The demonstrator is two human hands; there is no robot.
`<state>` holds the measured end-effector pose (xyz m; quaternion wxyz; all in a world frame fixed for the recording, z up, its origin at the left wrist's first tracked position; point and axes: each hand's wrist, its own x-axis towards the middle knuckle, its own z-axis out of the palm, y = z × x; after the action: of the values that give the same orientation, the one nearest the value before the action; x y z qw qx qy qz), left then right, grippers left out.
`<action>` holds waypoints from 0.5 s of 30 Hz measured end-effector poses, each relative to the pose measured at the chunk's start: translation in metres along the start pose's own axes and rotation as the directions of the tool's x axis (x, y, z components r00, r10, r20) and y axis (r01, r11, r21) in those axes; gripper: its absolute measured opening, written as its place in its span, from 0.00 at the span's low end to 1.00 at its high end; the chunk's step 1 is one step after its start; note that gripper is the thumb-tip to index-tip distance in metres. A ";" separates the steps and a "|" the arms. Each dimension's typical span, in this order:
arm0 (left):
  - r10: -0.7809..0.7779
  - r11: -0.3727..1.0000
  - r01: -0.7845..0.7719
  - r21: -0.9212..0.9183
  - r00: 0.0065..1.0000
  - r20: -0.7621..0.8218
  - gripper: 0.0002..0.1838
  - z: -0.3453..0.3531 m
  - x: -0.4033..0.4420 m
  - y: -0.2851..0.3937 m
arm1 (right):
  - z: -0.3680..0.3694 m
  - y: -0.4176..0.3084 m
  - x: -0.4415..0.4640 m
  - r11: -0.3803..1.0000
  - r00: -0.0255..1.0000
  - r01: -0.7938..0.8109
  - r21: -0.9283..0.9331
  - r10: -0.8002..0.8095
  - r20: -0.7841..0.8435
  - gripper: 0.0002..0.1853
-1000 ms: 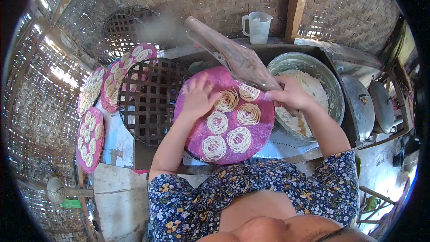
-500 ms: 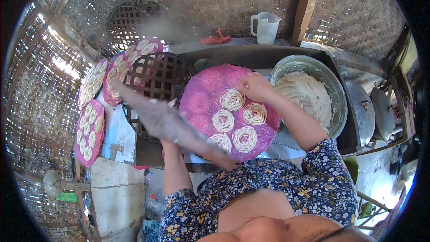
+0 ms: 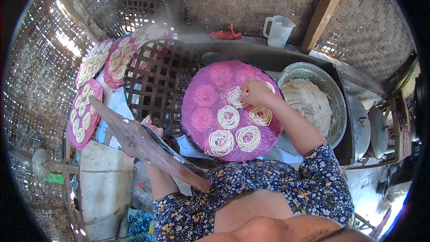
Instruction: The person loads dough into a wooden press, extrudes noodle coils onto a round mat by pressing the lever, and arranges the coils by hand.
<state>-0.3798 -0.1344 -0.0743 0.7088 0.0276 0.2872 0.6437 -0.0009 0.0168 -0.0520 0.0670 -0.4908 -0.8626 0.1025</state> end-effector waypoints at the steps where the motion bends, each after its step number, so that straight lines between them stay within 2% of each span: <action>1: -0.027 0.998 0.033 -0.055 0.993 0.114 0.16 -0.008 0.004 0.000 | -0.001 0.000 0.001 0.999 0.999 -0.005 0.047 0.003 0.034 0.15; 2: 0.074 0.990 -0.036 -0.135 0.955 0.289 0.11 -0.025 0.017 -0.009 | 0.000 -0.001 0.003 0.996 0.998 -0.013 0.094 0.006 0.066 0.14; 3: 0.113 0.990 -0.080 -0.117 0.946 0.304 0.10 -0.020 0.017 -0.013 | 0.001 -0.002 0.005 0.990 0.995 -0.023 0.140 0.009 0.097 0.13; 5: 0.190 0.982 -0.171 -0.085 0.924 0.333 0.11 -0.009 0.016 -0.022 | 0.014 0.001 0.009 0.971 1.000 0.005 0.241 -0.002 -0.014 0.13; 6: 0.136 0.988 -0.082 -0.134 0.877 0.460 0.10 0.001 0.019 -0.022 | 0.011 -0.004 0.009 0.957 0.998 0.023 0.289 -0.003 -0.069 0.13; 9: -0.013 0.996 0.070 -0.060 0.757 0.653 0.09 0.001 0.033 -0.019 | -0.009 -0.009 0.007 0.932 0.999 -0.009 0.361 0.028 -0.047 0.13; 10: 0.050 0.998 -0.025 -0.051 0.808 0.587 0.09 0.000 0.029 -0.025 | -0.008 -0.010 0.006 0.974 0.998 -0.028 0.224 0.037 -0.040 0.14; 12: 0.066 0.998 -0.048 -0.048 0.845 0.530 0.08 0.001 0.027 -0.027 | -0.007 -0.011 0.002 0.996 0.998 -0.063 -0.062 0.061 -0.034 0.14; 13: 0.016 0.998 0.021 -0.062 0.839 0.544 0.09 0.001 0.029 -0.024 | -0.005 -0.012 0.000 0.994 0.997 -0.077 -0.083 0.076 -0.016 0.15; 15: 0.022 0.999 0.003 -0.049 0.860 0.510 0.10 0.006 0.028 -0.024 | 0.001 -0.014 -0.004 0.986 0.994 -0.100 -0.131 0.103 0.022 0.17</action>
<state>-0.3557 -0.1106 -0.0897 0.7568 0.1811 0.0738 0.6237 -0.0105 0.0070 -0.0494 0.0173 -0.5359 -0.8422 0.0568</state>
